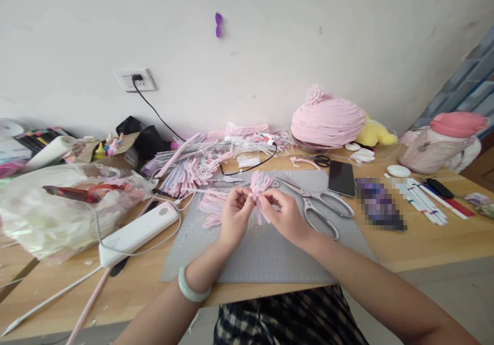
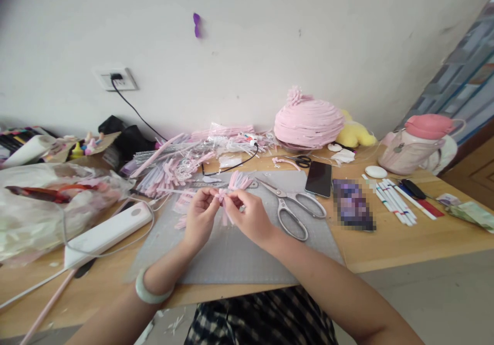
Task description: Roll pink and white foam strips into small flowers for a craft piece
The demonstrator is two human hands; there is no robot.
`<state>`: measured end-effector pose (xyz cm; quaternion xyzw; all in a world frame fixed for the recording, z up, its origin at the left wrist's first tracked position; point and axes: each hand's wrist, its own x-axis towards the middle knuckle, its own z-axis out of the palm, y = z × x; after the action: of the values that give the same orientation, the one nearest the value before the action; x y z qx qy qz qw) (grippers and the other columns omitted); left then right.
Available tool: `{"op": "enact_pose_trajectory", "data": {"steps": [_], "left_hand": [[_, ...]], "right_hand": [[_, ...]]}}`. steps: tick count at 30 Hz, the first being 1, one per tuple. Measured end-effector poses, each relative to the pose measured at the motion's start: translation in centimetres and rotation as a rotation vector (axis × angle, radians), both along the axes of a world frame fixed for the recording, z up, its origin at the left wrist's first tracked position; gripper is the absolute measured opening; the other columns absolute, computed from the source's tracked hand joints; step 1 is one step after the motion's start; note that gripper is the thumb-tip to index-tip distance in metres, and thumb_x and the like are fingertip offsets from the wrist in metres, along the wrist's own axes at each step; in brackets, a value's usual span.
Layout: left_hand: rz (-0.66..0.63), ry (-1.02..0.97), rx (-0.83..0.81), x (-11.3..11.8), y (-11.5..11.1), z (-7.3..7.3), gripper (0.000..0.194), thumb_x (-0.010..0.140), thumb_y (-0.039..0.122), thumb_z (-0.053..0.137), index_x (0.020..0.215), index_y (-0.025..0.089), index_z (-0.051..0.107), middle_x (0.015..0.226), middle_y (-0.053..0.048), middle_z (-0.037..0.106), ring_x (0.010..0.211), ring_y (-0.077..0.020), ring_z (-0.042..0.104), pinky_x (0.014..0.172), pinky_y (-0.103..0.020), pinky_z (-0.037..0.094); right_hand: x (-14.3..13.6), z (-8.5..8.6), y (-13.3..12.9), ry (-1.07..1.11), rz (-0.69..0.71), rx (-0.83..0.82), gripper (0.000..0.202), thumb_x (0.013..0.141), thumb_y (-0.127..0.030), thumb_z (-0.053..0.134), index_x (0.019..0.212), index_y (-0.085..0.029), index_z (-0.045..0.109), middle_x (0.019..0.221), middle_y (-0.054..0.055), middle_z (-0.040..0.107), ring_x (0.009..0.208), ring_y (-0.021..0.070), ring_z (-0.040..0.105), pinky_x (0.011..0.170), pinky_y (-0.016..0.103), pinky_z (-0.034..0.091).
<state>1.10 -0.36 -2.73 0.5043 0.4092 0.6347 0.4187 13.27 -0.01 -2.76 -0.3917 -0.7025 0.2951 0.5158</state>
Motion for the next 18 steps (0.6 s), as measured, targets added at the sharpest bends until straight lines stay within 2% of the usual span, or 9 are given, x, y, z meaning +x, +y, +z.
{"op": "enact_pose_trajectory", "data": {"steps": [3, 5, 8, 11, 18], "left_hand": [[-0.012, 0.012, 0.011, -0.1, 0.1, 0.1, 0.016, 0.072, 0.029, 0.061, 0.074, 0.018, 0.049, 0.068, 0.002, 0.054, 0.062, -0.0099, 0.052, 0.058, -0.021, 0.044], [-0.04, 0.003, 0.011, -0.1, 0.1, 0.1, 0.017, 0.073, 0.029, 0.061, 0.074, 0.018, 0.048, 0.066, 0.002, 0.054, 0.058, -0.0097, 0.052, 0.056, -0.021, 0.044], [-0.066, -0.02, 0.018, -0.2, 0.1, 0.2, 0.017, 0.074, 0.029, 0.061, 0.072, 0.018, 0.048, 0.065, 0.003, 0.054, 0.056, -0.0094, 0.052, 0.055, -0.022, 0.044], [-0.069, 0.01, 0.046, -0.3, 0.2, 0.0, 0.016, 0.073, 0.028, 0.062, 0.071, 0.018, 0.051, 0.074, 0.0, 0.057, 0.064, -0.0105, 0.055, 0.061, -0.024, 0.045], [-0.055, 0.365, 0.296, -1.4, 0.5, -0.7, 0.012, 0.078, 0.027, 0.056, 0.07, 0.019, 0.055, 0.085, -0.006, 0.063, 0.081, -0.0173, 0.058, 0.075, -0.032, 0.045]], "right_hand": [[0.1, 0.3, 0.5, 0.171, 0.134, -0.306, 0.02, 0.076, -0.035, 0.059, 0.081, -0.016, 0.056, 0.07, 0.002, 0.062, 0.061, 0.013, 0.06, 0.054, 0.023, 0.047], [0.3, 0.5, 0.8, 0.16, 0.216, -0.408, 0.021, 0.075, -0.037, 0.059, 0.077, -0.015, 0.058, 0.064, 0.001, 0.06, 0.057, 0.0123, 0.058, 0.052, 0.022, 0.045], [0.6, 1.0, 1.0, 0.101, 0.246, -0.41, 0.022, 0.078, -0.036, 0.056, 0.07, -0.015, 0.059, 0.055, -0.001, 0.056, 0.053, 0.0113, 0.056, 0.052, 0.022, 0.044], [0.8, 1.2, 0.9, 0.112, 0.208, -0.368, 0.021, 0.078, -0.036, 0.055, 0.071, -0.016, 0.059, 0.059, -0.001, 0.057, 0.052, 0.0108, 0.054, 0.049, 0.022, 0.042], [0.9, 1.2, 0.6, 0.166, 0.155, -0.4, 0.023, 0.077, -0.035, 0.054, 0.065, -0.016, 0.055, 0.057, -0.002, 0.054, 0.046, 0.0077, 0.047, 0.044, 0.02, 0.036]]}}
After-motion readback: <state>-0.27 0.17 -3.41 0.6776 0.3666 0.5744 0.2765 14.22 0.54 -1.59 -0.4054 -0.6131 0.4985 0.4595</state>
